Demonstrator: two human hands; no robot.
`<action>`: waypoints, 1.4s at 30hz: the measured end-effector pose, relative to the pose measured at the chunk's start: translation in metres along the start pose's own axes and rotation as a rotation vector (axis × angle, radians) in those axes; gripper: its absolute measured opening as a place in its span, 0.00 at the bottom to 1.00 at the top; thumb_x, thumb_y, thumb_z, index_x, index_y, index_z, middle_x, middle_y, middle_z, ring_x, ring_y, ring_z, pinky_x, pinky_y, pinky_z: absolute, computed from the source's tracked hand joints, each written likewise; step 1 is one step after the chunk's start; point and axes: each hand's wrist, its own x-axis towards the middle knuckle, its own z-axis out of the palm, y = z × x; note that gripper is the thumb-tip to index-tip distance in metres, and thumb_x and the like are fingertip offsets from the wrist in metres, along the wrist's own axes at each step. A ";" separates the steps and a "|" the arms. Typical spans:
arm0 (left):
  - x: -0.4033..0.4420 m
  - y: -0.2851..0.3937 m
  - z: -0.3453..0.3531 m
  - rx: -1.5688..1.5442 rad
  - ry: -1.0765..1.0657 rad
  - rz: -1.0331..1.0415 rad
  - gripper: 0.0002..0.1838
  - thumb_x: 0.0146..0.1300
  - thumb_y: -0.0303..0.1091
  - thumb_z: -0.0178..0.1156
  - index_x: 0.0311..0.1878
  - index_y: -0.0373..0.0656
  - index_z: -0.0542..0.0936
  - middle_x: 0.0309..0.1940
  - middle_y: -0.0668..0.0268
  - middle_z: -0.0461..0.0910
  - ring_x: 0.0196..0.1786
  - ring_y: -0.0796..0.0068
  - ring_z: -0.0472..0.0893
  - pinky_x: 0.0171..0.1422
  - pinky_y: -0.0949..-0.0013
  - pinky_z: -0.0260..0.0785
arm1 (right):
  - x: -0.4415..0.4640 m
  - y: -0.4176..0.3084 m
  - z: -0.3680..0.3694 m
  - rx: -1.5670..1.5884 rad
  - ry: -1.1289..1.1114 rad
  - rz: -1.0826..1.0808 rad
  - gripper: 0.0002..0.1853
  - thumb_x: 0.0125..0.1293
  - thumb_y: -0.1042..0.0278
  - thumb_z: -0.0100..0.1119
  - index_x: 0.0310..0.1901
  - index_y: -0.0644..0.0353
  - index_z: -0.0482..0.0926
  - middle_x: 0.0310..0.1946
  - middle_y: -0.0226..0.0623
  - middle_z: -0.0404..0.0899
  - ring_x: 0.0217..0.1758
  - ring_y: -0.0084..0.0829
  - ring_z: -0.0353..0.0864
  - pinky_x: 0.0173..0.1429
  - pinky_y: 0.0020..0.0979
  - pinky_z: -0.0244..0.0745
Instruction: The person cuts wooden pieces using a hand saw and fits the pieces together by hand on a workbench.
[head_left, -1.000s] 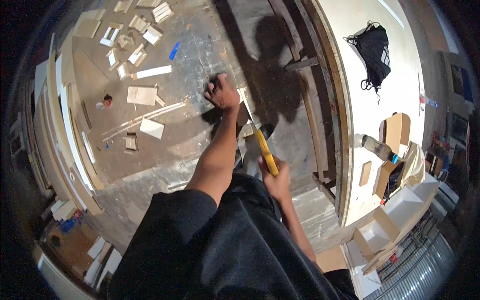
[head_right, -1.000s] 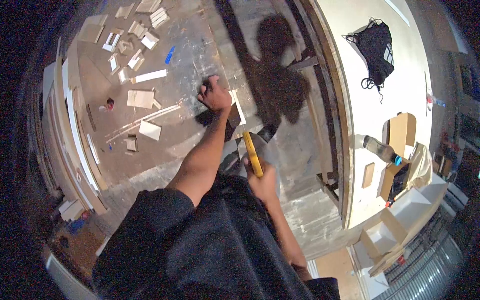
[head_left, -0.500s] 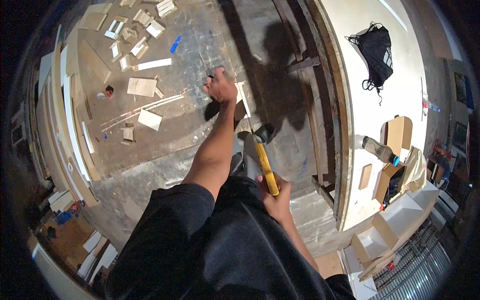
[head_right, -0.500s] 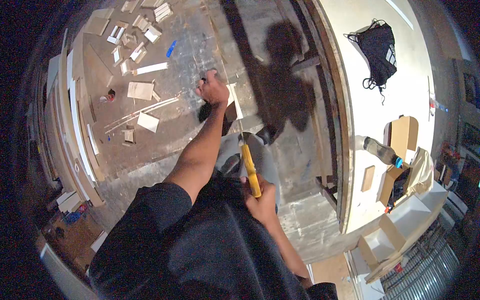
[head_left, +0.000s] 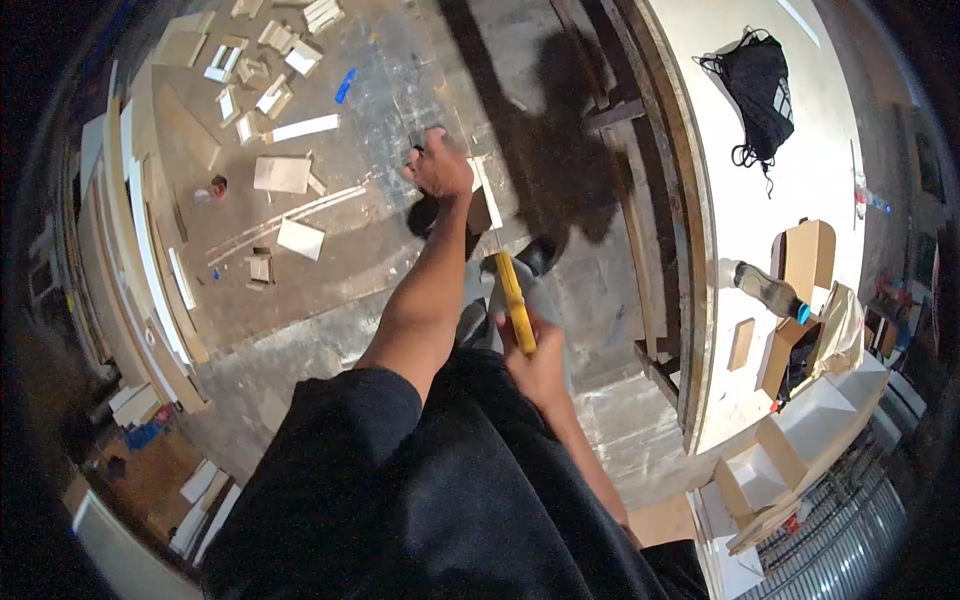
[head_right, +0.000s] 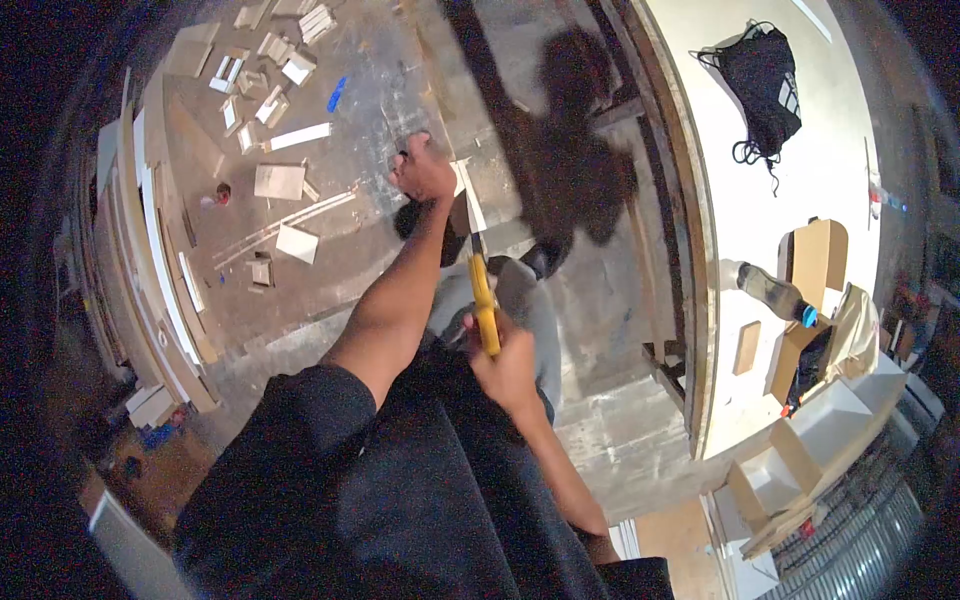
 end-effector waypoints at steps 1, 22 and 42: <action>-0.002 0.000 0.001 0.000 0.033 0.007 0.23 0.55 0.27 0.68 0.54 0.56 0.78 0.32 0.63 0.85 0.48 0.55 0.78 0.57 0.52 0.57 | -0.016 0.004 -0.003 0.034 0.063 -0.032 0.11 0.72 0.69 0.65 0.47 0.70 0.83 0.25 0.51 0.82 0.27 0.29 0.79 0.37 0.35 0.76; -0.002 0.000 -0.002 0.063 0.017 0.000 0.24 0.55 0.28 0.69 0.54 0.57 0.77 0.35 0.61 0.85 0.48 0.54 0.79 0.56 0.52 0.58 | -0.035 0.005 -0.013 0.053 0.071 0.069 0.08 0.68 0.73 0.64 0.41 0.70 0.83 0.25 0.49 0.82 0.29 0.25 0.79 0.40 0.35 0.76; 0.000 0.002 0.011 0.053 0.047 -0.022 0.24 0.54 0.29 0.67 0.54 0.60 0.77 0.40 0.64 0.86 0.51 0.53 0.79 0.56 0.49 0.59 | -0.024 0.012 -0.015 0.086 0.089 0.019 0.10 0.72 0.69 0.64 0.42 0.71 0.82 0.28 0.47 0.83 0.31 0.25 0.76 0.40 0.35 0.76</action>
